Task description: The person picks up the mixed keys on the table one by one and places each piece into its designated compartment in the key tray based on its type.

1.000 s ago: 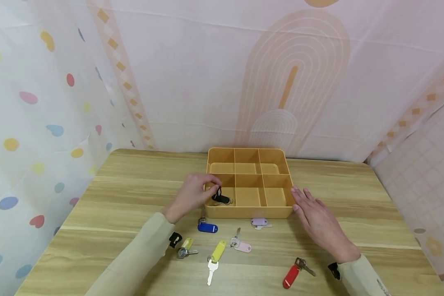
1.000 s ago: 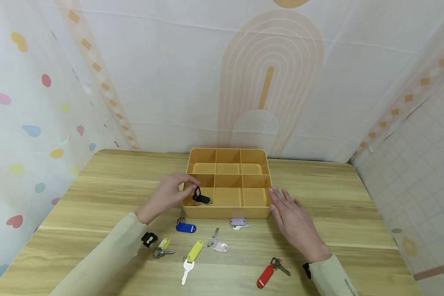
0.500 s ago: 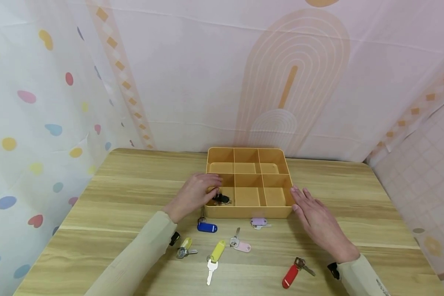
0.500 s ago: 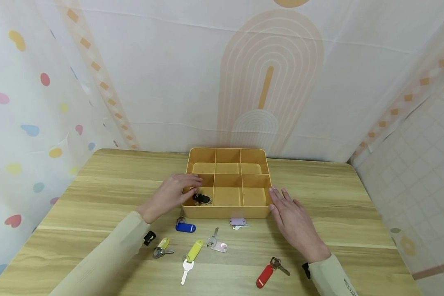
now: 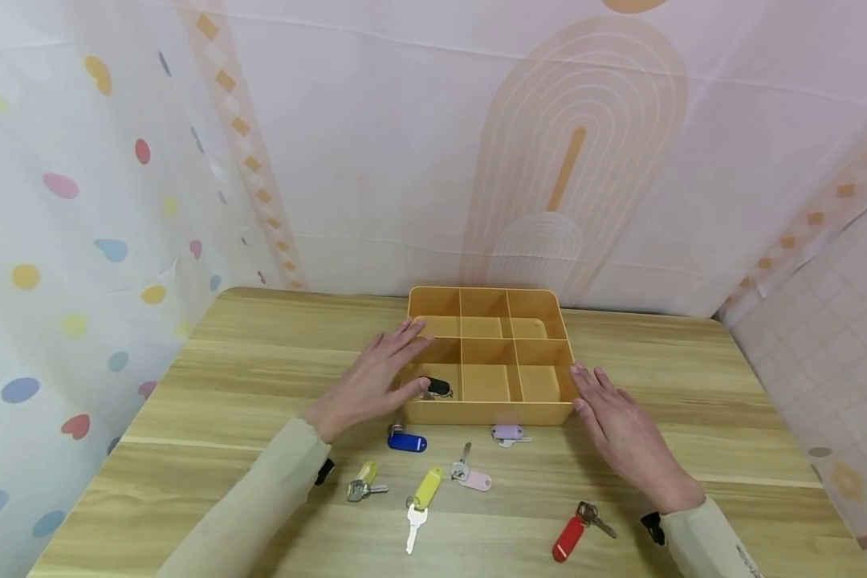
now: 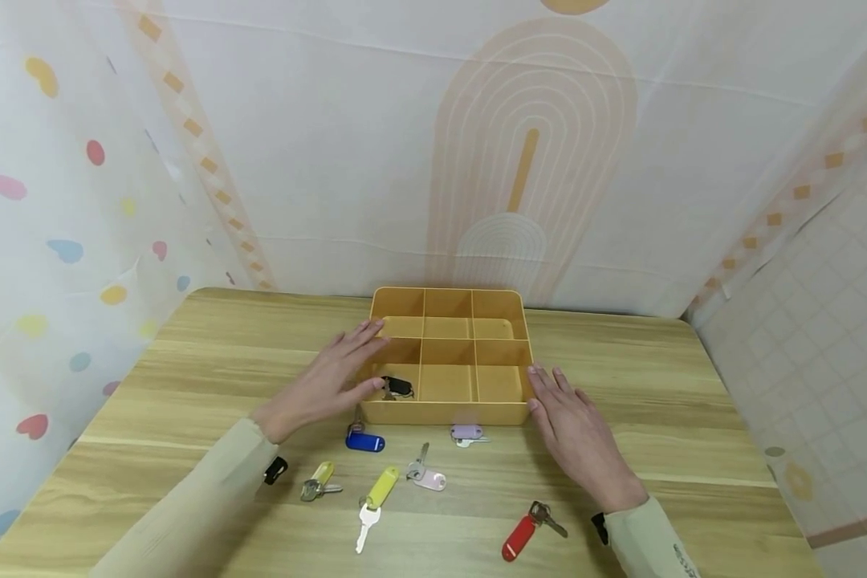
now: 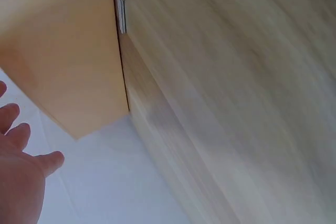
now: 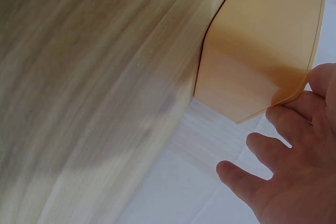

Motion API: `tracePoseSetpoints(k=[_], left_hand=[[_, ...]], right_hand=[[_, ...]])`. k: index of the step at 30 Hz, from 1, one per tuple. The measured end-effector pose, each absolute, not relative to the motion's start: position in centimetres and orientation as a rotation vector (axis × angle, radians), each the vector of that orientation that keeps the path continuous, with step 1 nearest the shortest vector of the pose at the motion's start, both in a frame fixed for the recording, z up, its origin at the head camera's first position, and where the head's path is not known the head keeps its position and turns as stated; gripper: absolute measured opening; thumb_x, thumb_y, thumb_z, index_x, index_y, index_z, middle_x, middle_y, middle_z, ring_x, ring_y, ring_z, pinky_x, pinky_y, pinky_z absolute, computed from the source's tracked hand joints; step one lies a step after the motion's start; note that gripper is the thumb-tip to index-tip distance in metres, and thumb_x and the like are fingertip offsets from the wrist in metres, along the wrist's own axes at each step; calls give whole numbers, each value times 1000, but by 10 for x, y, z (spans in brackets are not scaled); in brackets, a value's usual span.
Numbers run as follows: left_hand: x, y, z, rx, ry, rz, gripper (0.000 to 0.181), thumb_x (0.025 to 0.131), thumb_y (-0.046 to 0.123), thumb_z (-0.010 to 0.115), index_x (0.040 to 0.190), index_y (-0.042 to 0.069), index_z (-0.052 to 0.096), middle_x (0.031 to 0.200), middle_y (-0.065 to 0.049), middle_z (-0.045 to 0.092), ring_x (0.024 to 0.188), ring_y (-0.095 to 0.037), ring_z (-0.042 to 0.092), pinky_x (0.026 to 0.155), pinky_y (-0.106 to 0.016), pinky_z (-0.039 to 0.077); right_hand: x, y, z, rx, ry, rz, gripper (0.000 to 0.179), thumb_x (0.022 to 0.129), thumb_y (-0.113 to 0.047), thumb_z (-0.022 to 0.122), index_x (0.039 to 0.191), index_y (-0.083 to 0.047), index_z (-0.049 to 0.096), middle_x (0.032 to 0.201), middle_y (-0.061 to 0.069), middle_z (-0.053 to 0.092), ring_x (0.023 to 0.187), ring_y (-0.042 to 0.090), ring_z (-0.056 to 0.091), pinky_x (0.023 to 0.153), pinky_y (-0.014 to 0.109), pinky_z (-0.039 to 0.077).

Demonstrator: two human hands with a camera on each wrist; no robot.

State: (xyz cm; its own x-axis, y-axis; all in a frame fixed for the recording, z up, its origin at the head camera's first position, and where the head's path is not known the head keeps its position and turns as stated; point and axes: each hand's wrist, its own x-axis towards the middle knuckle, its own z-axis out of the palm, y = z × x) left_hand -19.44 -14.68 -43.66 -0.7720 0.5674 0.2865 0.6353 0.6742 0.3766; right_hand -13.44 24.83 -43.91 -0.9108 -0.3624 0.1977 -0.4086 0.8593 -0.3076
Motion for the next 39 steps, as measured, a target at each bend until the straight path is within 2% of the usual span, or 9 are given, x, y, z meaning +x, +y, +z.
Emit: tracePoseSetpoints(k=[6,14,22,24,30,39], left_hand=[[-186,-157,-434,-950,-2798,-731,79,106,48,52,166,8,19,173,-9,13,159,-32,8,125,-61,12],[-165,-180,-433,-964,-2794,-710,81,105,45,56,167,11,17,173,-7,14,159,-33,11,126,-57,9],[-148,-187,-439,-1056,-2734,-630,76,104,42,57,164,8,25,170,-14,22,155,-40,21,121,-65,21],[-144,-187,-440,-1072,-2729,-623,76,104,42,57,164,9,26,169,-15,24,155,-40,22,120,-65,22],[-130,-189,-440,-1070,-2739,-621,75,103,43,58,165,14,26,170,-8,22,156,-35,20,123,-59,21],[-111,-200,-443,-1096,-2755,-684,70,99,37,68,158,9,43,164,-12,38,149,-37,36,118,-60,31]], right_hand=[[-135,249,-438,597,-2910,528,52,114,-28,42,157,1,40,163,16,38,149,42,35,115,65,34],[-135,250,-438,596,-2917,540,52,114,-29,42,157,0,40,164,15,36,149,42,34,115,65,34],[-137,255,-438,601,-2903,545,52,113,-27,42,156,2,40,162,18,38,148,44,35,114,66,34],[-137,257,-439,600,-2903,543,52,113,-27,42,156,2,40,162,19,38,148,44,36,114,66,35],[-137,257,-438,603,-2905,543,52,114,-27,42,156,3,40,162,19,38,147,45,36,113,67,35],[-137,257,-438,602,-2905,537,52,113,-26,43,156,2,40,162,18,38,147,44,36,113,67,35]])
